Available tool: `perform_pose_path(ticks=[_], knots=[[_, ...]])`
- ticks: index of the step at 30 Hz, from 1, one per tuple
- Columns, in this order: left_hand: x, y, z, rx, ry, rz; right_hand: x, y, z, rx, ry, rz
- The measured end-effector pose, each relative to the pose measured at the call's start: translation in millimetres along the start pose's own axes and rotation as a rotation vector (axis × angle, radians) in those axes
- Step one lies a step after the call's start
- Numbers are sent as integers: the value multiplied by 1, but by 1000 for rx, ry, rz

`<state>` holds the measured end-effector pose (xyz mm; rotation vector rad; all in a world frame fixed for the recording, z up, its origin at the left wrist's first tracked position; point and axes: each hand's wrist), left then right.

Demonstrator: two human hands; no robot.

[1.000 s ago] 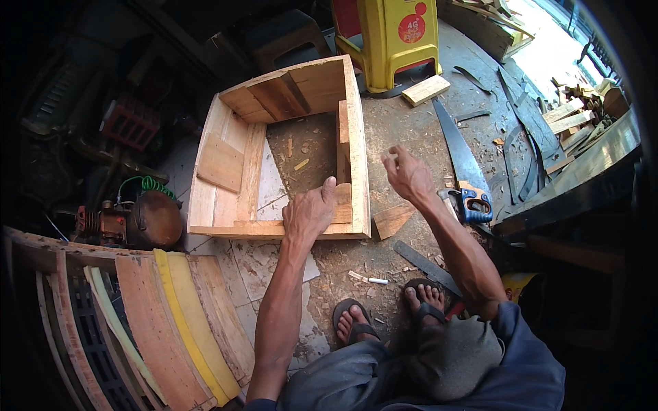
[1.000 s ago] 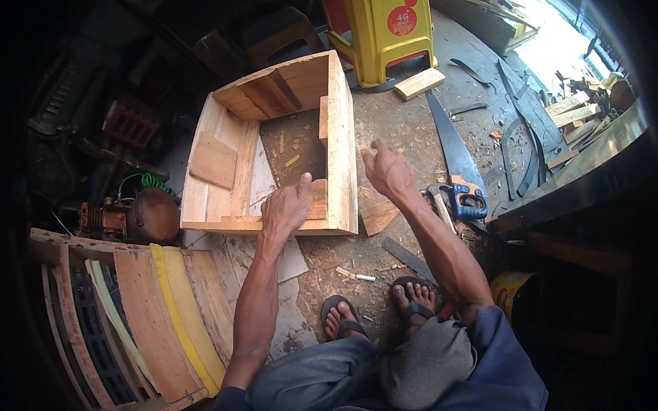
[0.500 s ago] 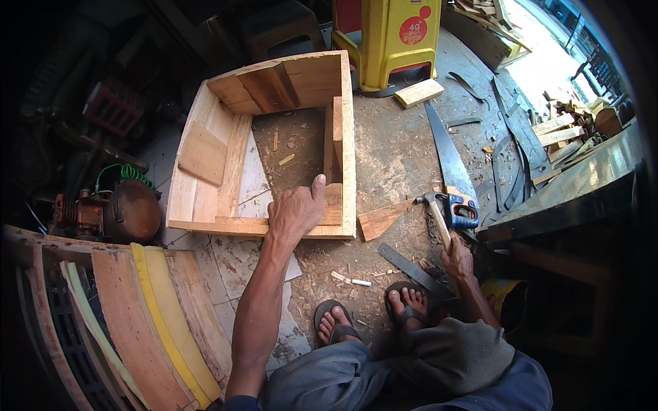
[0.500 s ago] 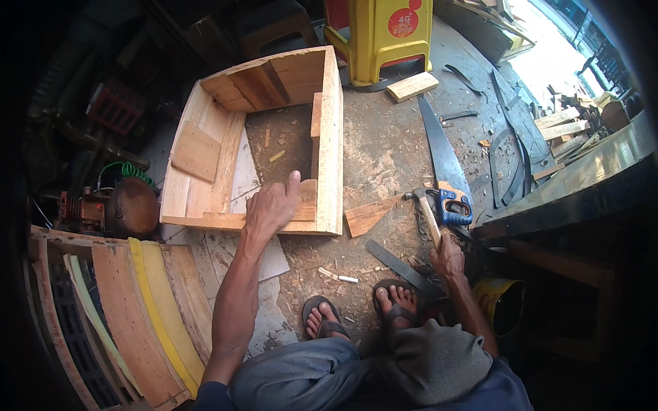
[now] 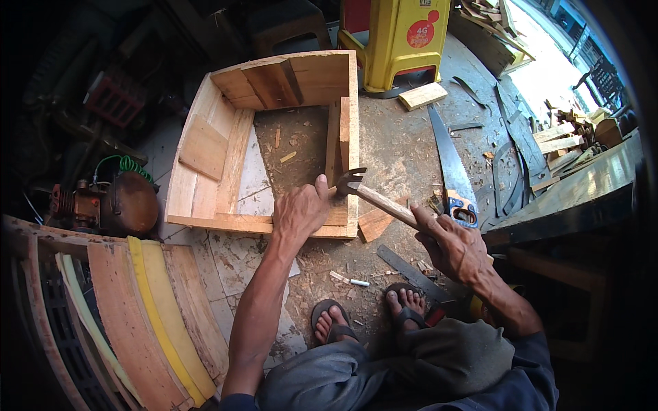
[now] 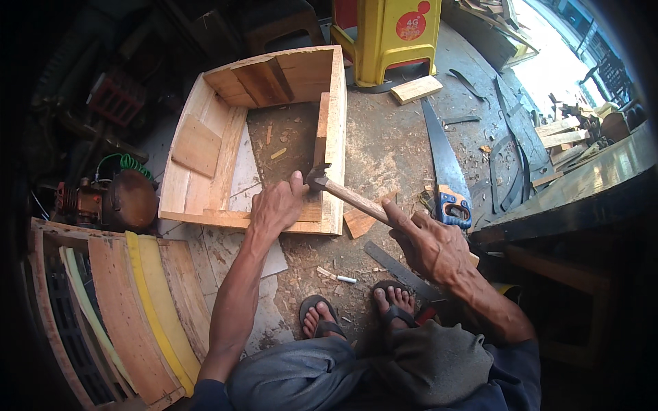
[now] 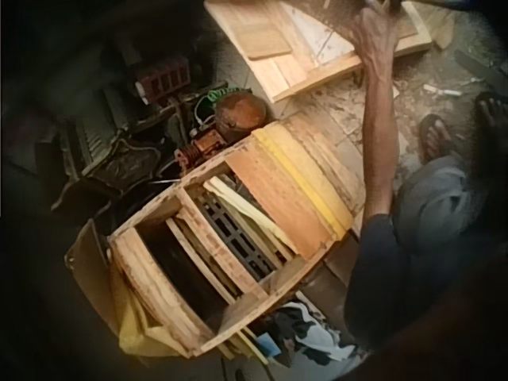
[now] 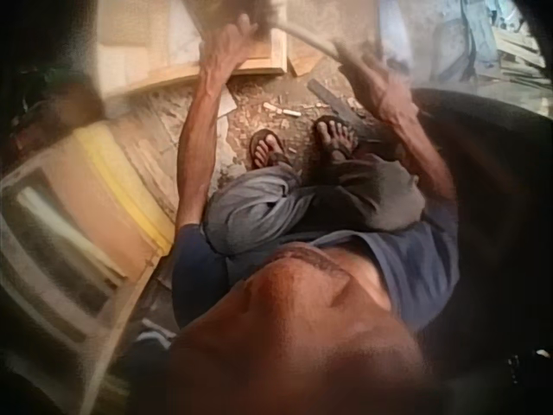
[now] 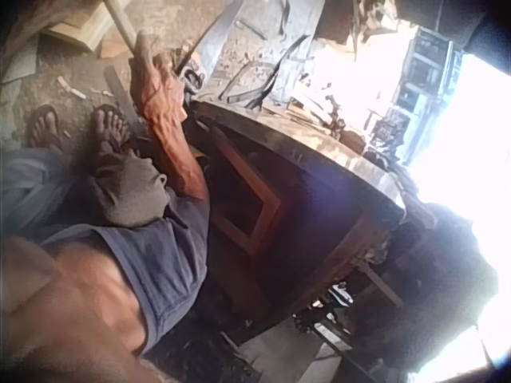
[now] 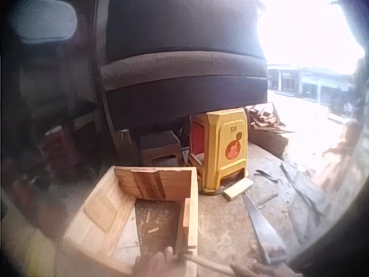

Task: The person saws a wooden plank to fit a wooden box, then uses a hammer to nail the plank into place. The person flips the box over to secure the nails from the other side.

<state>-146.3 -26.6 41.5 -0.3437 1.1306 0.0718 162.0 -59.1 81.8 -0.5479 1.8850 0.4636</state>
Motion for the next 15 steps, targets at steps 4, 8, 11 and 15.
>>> perform_pose_path(ticks=[4,8,11,15], knots=[[-4,-1,3,-18,26,-78,7,-4,-3,-9,-15,-7],[0,3,-1,10,48,-21,13,-8,-4,-19,16,5],[5,3,-5,15,42,-9,20,-16,-5,-22,45,19],[8,4,-6,40,50,4,22,-19,-3,-21,29,35]])
Point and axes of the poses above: each hand's wrist, its own y-axis towards the middle knuckle, its own x-axis out of the palm, z = x × y, and after that the axes turned 2 degrees about -x, right-handed
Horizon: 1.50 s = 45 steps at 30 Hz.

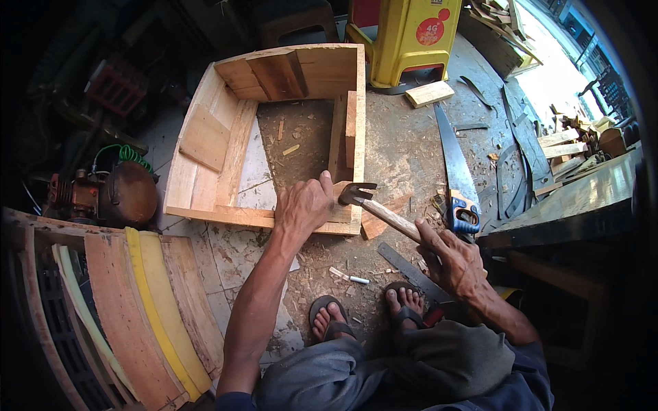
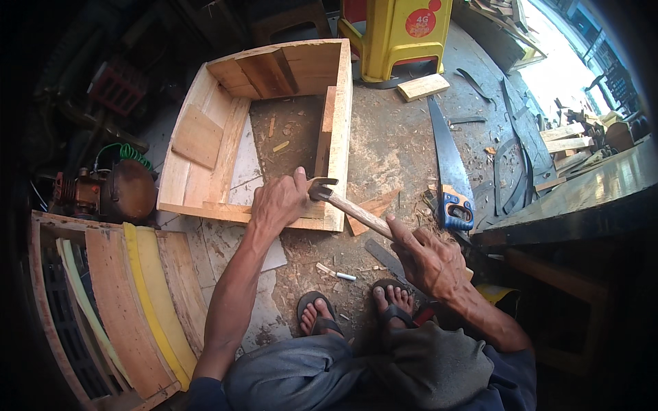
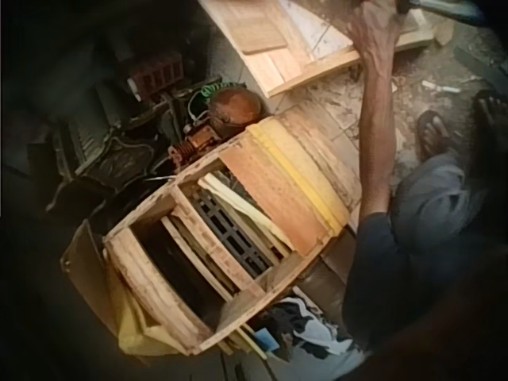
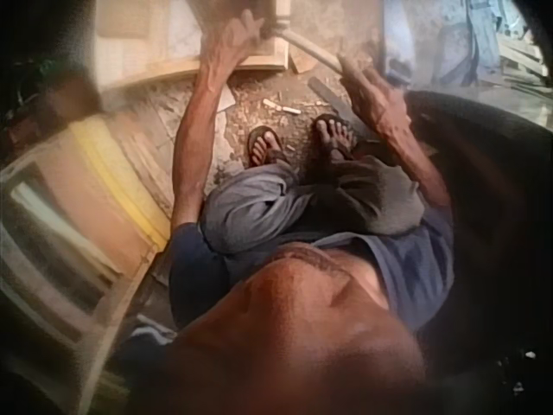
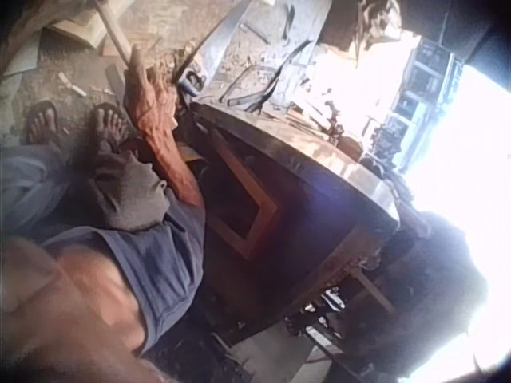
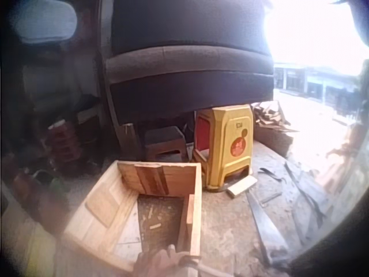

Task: The person saws a wooden plank to fit a wooden box, then uses a hammer to nail the plank into place. The person flips the box over to secure the nails from the other side.

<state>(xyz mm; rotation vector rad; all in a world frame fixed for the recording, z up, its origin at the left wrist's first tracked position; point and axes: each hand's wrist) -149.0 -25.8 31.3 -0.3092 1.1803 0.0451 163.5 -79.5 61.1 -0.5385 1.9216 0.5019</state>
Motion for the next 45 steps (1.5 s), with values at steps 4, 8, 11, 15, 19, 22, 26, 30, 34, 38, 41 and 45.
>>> perform_pose_path(ticks=[4,8,11,15,19,22,26,30,34,38,41,45], knots=[[-4,0,0,18,-6,13,-7,2,-4,7,-27,-16],[2,0,2,14,-8,34,-8,-4,-2,-3,-65,-26],[-6,-2,5,-30,0,5,-5,-3,-3,-13,-62,-35],[-6,-5,9,-31,9,-4,-4,-12,0,-10,-24,-13],[-5,-6,7,-36,20,-8,-8,-13,-9,37,4,-83],[-7,-6,8,-30,24,-3,-4,-20,-2,5,7,-83],[-7,-6,6,-48,49,-5,13,-25,10,92,137,-25],[-12,-5,19,-134,38,-42,65,-62,47,331,286,149],[-15,9,34,-26,-26,-28,100,-106,53,746,488,100],[-8,40,82,-112,145,-150,126,-142,57,923,561,71],[16,69,63,-174,46,-99,128,-155,60,907,557,56],[19,72,64,-236,-22,-86,128,-169,68,900,590,-97]])
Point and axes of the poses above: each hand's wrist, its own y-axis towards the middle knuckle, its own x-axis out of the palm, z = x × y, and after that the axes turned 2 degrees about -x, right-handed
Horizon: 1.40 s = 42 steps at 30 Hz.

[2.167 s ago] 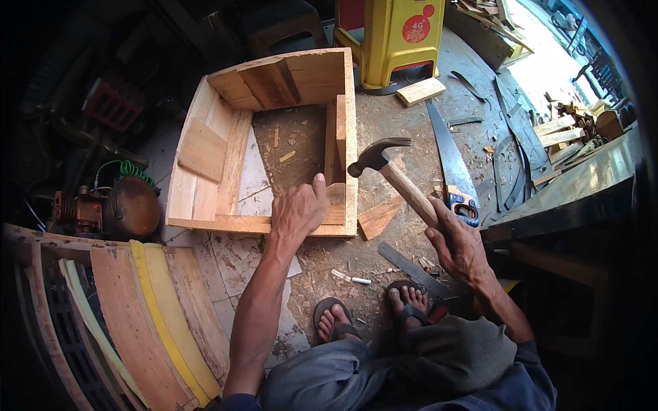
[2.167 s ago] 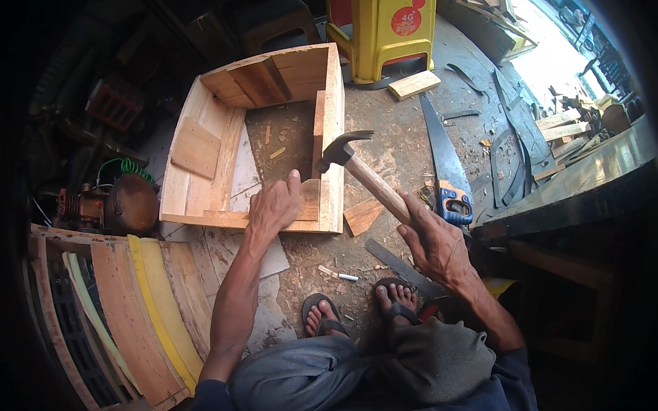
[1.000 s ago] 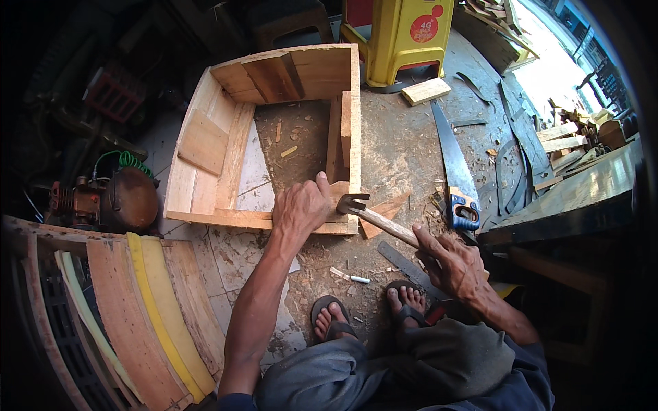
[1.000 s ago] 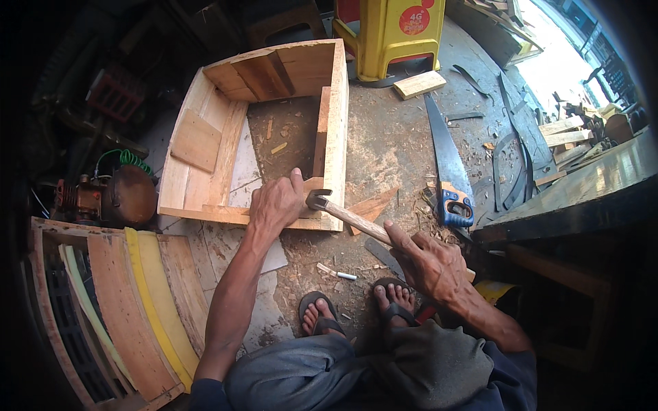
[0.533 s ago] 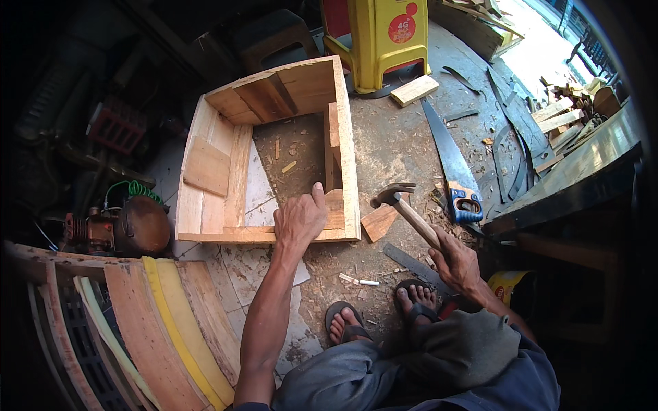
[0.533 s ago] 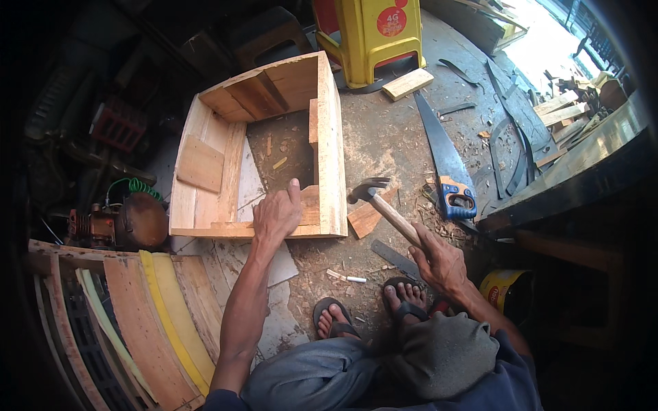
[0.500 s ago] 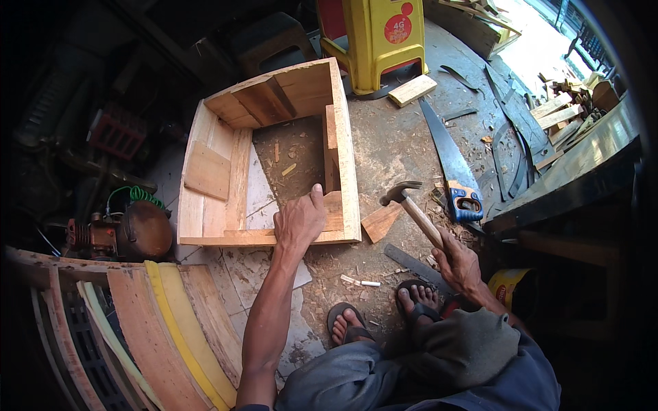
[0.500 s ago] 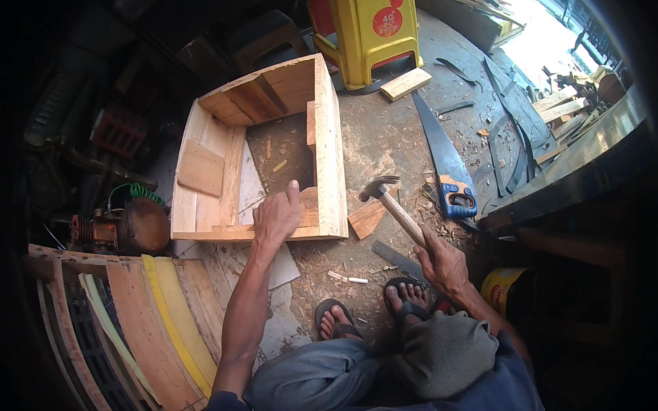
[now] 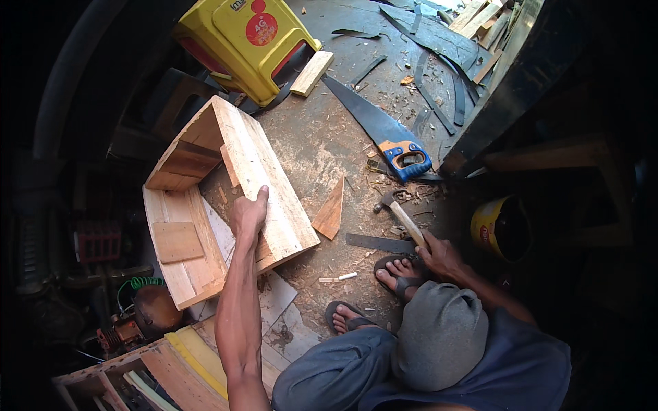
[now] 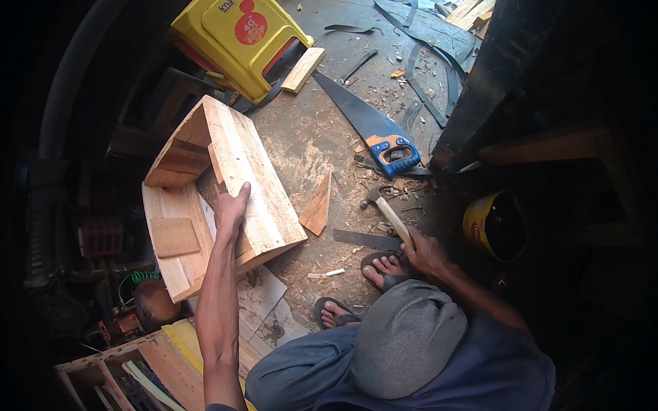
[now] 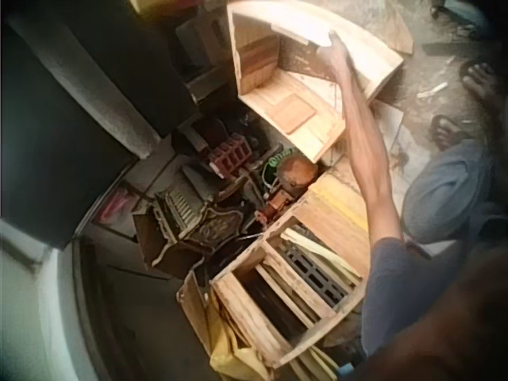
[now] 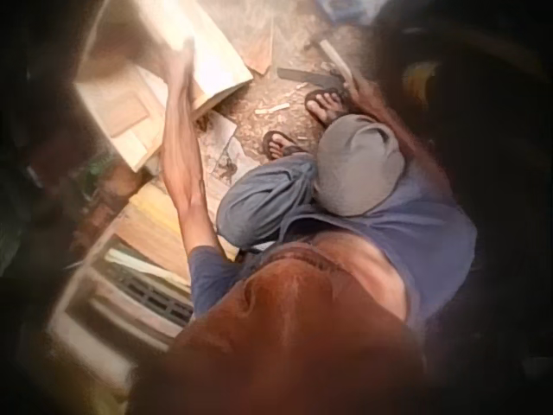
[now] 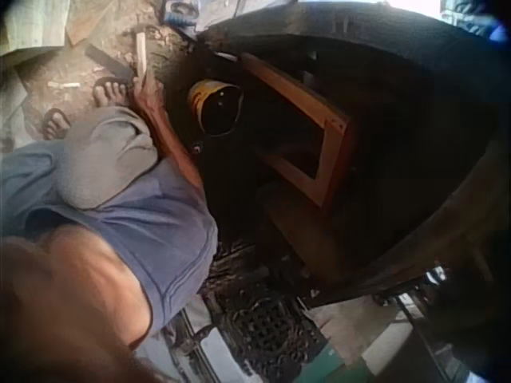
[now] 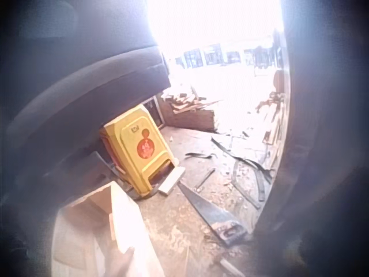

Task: The person saws a wooden plank to fit a wooden box, then uses a hammer to nail the plank into place. The person flips the box over to secure the nails from the other side.

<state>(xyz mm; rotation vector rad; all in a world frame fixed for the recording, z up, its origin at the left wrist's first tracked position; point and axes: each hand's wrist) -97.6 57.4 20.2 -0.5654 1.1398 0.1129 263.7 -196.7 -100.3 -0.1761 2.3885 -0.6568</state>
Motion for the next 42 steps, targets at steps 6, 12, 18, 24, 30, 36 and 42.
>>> perform_pose_path(ticks=[6,12,18,24,30,36,42], knots=[[-43,10,-27,57,-412,36,13,-18,37,-247,-32,73],[-195,-37,-43,12,-1116,-365,-52,-52,15,-255,93,353],[-283,-54,-67,83,-1196,-325,-121,-60,72,97,-342,779],[-312,-21,-115,140,-1230,-252,-125,-20,118,387,-631,341],[-292,-45,-125,147,-1233,-142,-113,0,181,298,-499,529],[-266,-104,-137,56,-1276,-15,-131,-16,140,377,-561,408],[-258,-112,-165,68,-1417,18,-129,-14,115,422,-295,526]])
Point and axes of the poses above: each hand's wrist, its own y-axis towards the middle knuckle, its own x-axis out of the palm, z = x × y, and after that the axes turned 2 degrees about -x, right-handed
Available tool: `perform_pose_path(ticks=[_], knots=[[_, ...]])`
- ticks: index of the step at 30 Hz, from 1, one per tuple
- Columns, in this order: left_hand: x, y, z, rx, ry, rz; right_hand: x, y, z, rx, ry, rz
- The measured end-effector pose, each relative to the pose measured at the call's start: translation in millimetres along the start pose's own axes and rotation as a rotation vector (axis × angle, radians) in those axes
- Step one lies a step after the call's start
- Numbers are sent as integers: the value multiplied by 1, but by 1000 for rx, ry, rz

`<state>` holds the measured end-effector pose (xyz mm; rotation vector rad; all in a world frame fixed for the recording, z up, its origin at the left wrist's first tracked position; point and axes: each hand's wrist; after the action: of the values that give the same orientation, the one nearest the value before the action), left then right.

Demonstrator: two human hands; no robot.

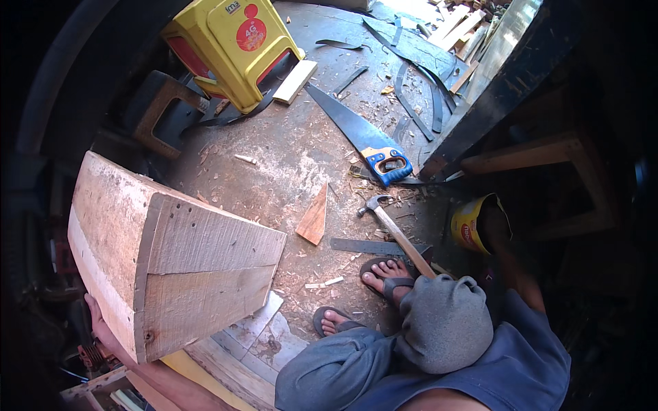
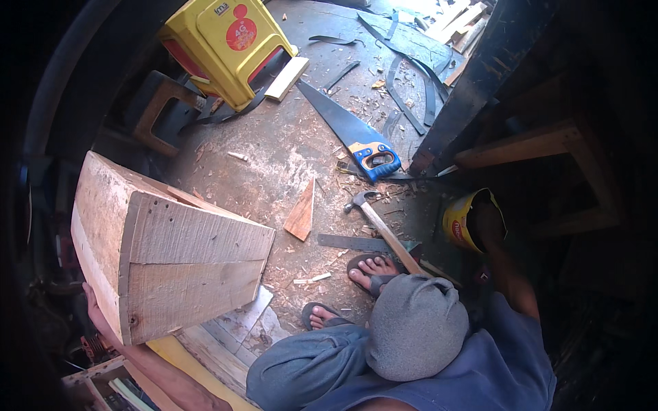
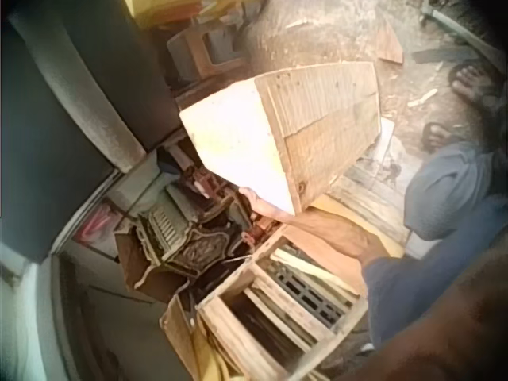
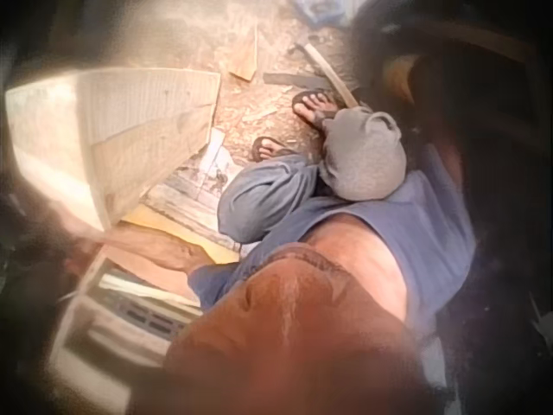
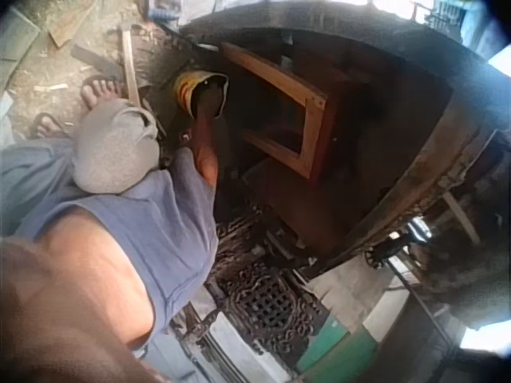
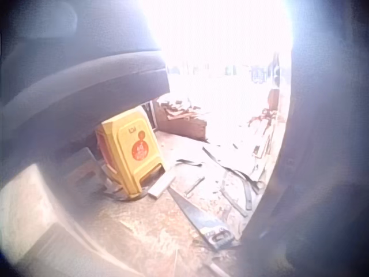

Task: The person saws a wooden plank to fit a wooden box, then uses a hammer to nail the plank into place. The person flips the box over to secure the nails from the other side.

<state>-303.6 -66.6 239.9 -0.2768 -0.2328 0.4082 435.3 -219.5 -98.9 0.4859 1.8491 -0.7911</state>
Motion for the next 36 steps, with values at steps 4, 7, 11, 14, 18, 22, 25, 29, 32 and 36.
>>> perform_pose_path(ticks=[4,7,11,14,18,22,25,29,32,36], knots=[[51,-6,-34,189,12,103,-12,-1,2,4,-201,-77],[93,-4,-58,317,-52,200,-36,-7,-9,17,-369,-157],[157,15,-76,344,-432,225,-54,-7,13,-120,-527,-65],[190,14,-82,400,-507,226,-65,-17,-18,-132,-479,-79],[228,5,-97,435,-601,160,-100,-36,-66,-300,-269,138],[220,-5,-107,395,-613,24,-126,-85,-184,-560,338,130],[201,-12,-117,347,-526,-42,-119,-104,-258,-912,606,12],[176,-48,-136,317,-239,27,-130,-141,-322,-989,1047,-399],[158,-96,-163,611,52,-8,-140,-166,-347,-1016,1153,-714],[185,-118,-140,462,-76,-422,-142,-184,-367,-1224,984,-830]])
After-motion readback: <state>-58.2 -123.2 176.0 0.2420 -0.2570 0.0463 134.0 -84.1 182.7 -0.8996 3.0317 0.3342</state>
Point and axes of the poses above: each hand's wrist, its own y-axis towards the middle knuckle, its own x-axis out of the palm, z = x × y, and after that the axes turned 2 degrees about -x, right-handed
